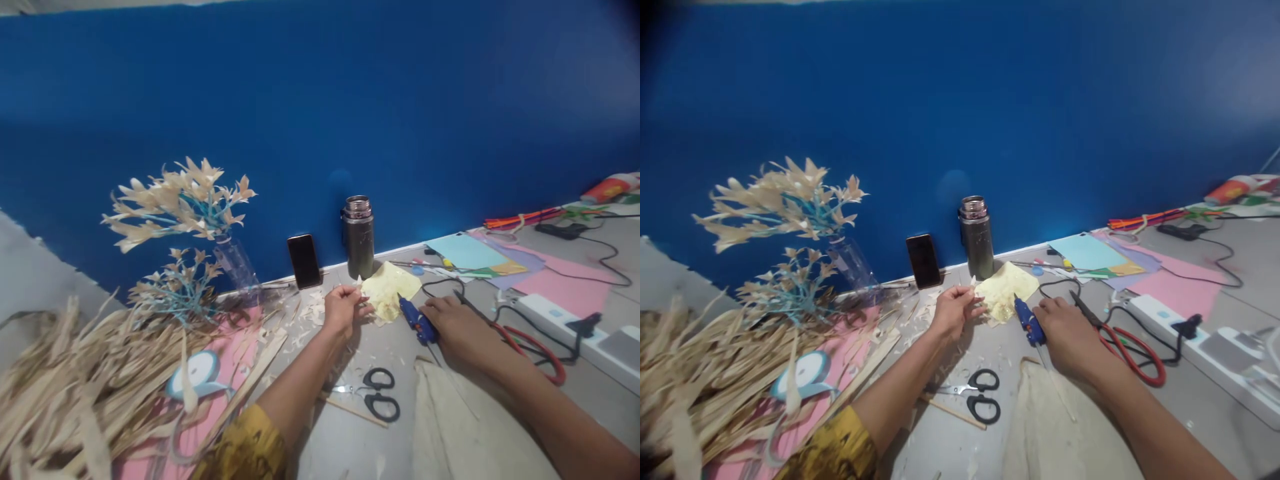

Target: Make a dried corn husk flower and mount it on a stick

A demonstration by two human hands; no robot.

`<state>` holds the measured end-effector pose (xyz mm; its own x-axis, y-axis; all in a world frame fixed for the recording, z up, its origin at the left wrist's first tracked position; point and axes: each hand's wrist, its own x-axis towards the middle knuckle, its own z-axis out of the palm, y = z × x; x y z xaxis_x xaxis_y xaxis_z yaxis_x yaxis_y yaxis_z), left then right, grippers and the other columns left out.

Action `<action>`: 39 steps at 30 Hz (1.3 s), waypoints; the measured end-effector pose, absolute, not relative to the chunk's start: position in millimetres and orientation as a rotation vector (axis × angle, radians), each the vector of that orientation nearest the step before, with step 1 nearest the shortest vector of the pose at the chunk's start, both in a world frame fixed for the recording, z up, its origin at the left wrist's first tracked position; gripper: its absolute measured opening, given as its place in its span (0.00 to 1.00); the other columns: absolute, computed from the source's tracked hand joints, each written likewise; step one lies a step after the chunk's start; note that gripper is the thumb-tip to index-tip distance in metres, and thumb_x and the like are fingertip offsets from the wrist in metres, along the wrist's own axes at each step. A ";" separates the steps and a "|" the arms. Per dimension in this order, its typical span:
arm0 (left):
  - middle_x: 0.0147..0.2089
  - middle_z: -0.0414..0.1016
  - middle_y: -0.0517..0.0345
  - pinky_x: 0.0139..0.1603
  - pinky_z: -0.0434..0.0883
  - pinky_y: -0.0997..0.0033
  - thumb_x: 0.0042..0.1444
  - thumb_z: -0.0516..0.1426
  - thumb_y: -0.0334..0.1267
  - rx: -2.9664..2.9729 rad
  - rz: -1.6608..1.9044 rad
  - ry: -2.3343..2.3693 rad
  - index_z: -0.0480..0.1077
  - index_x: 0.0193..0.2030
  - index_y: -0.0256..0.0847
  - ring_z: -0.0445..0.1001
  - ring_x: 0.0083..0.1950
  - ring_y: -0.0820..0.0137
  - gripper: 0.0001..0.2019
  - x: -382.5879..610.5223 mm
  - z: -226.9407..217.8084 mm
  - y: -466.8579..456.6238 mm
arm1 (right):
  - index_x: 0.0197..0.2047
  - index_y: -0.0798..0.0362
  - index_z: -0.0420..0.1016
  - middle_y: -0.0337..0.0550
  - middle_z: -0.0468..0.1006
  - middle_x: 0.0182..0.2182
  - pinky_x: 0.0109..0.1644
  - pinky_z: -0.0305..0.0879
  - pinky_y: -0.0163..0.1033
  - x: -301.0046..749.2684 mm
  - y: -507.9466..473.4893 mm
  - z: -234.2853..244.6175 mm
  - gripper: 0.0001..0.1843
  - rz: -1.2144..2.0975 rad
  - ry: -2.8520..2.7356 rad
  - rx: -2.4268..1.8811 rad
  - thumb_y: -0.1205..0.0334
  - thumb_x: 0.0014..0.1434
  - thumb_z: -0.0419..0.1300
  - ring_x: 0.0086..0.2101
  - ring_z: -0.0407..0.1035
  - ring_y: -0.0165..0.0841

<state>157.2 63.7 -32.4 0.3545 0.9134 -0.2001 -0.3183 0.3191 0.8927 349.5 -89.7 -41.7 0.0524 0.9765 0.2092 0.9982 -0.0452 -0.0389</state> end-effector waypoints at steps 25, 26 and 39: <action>0.23 0.67 0.66 0.16 0.47 0.83 0.42 0.73 0.40 0.818 0.819 0.641 0.67 0.30 0.37 0.56 0.17 0.85 0.19 157.9 -43.4 73.5 | 0.52 0.51 0.75 0.52 0.78 0.47 0.53 0.66 0.49 336.4 -76.7 -34.9 0.16 0.063 -2.024 -1.582 0.69 0.63 0.53 0.47 0.70 0.44; 0.22 0.67 0.66 0.16 0.47 0.83 0.42 0.73 0.41 0.817 0.815 0.633 0.67 0.30 0.37 0.55 0.17 0.85 0.20 157.7 -43.4 73.2 | 0.52 0.51 0.75 0.52 0.78 0.47 0.53 0.66 0.49 337.1 -76.7 -35.3 0.16 0.048 -2.022 -1.589 0.69 0.63 0.53 0.48 0.70 0.44; 0.26 0.64 0.68 0.17 0.46 0.83 0.43 0.72 0.38 0.756 0.781 0.571 0.65 0.34 0.37 0.54 0.18 0.86 0.20 153.0 -43.4 74.2 | 0.48 0.55 0.77 0.52 0.78 0.43 0.49 0.66 0.49 344.5 -73.8 -37.5 0.14 -0.098 -2.055 -1.648 0.71 0.60 0.56 0.44 0.69 0.45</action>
<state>153.0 74.2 -43.4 0.5876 0.7893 -0.1779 -0.4091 0.4795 0.7763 344.5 -73.8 -37.5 -0.1421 0.8957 0.4213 0.9317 0.2648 -0.2486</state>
